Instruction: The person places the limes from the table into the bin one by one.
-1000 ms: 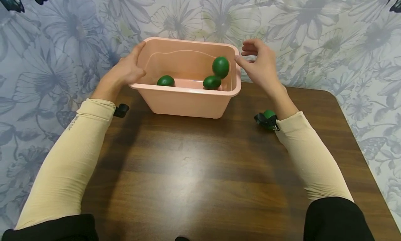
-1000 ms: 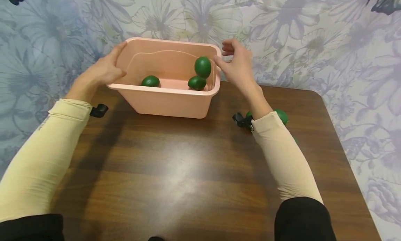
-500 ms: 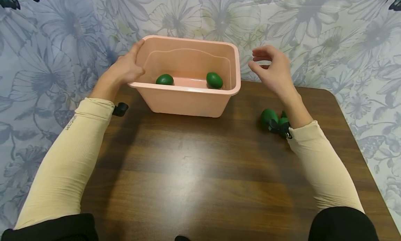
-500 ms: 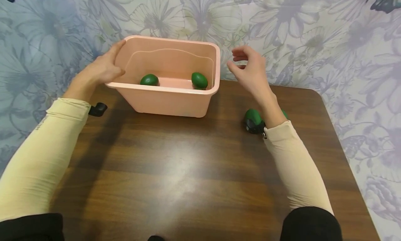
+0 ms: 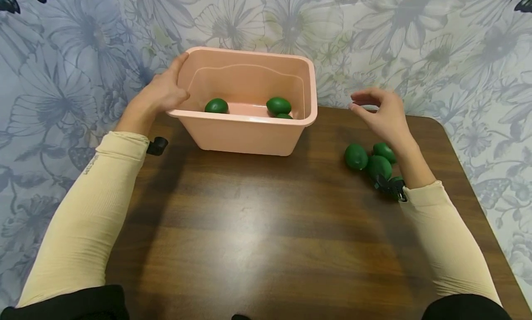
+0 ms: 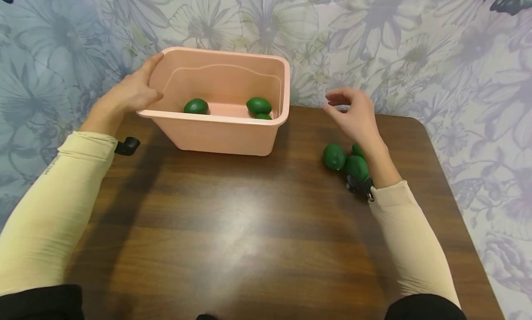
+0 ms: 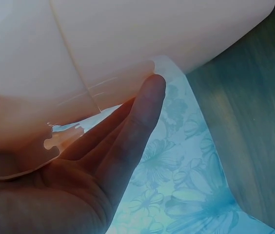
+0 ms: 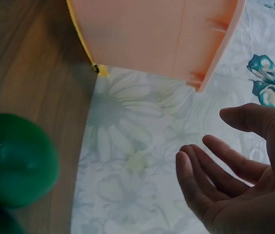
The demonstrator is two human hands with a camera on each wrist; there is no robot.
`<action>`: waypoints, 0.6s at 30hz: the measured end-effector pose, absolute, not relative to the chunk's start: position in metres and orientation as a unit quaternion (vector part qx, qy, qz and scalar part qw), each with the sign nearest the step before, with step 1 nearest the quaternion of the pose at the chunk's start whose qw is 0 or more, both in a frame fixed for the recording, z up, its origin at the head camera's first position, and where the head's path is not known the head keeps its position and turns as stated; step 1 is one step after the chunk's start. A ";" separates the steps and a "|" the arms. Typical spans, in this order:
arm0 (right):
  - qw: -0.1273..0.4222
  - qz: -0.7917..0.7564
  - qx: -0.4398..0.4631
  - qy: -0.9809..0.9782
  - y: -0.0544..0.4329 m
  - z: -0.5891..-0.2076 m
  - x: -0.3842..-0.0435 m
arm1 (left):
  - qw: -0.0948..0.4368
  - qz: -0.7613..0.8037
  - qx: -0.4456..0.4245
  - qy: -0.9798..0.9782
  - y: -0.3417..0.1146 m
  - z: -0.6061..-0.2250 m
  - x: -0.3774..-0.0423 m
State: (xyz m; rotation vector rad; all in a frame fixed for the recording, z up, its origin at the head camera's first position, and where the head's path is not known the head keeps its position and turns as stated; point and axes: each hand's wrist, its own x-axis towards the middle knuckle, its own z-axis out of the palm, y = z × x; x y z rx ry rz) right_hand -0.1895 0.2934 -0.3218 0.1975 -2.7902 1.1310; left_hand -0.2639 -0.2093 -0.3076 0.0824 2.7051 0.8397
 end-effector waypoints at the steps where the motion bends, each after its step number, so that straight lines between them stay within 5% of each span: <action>1: 0.058 0.375 0.062 -0.923 0.297 -0.324 -0.187 | 0.155 0.294 0.027 0.943 -0.209 -0.308 -0.264; 6: 0.032 0.363 0.057 -0.929 0.313 -0.334 -0.176 | 0.159 0.288 0.025 0.944 -0.209 -0.309 -0.264; 18: -0.159 0.279 0.098 -0.942 0.329 -0.356 -0.166 | 0.158 0.289 0.027 0.944 -0.209 -0.310 -0.264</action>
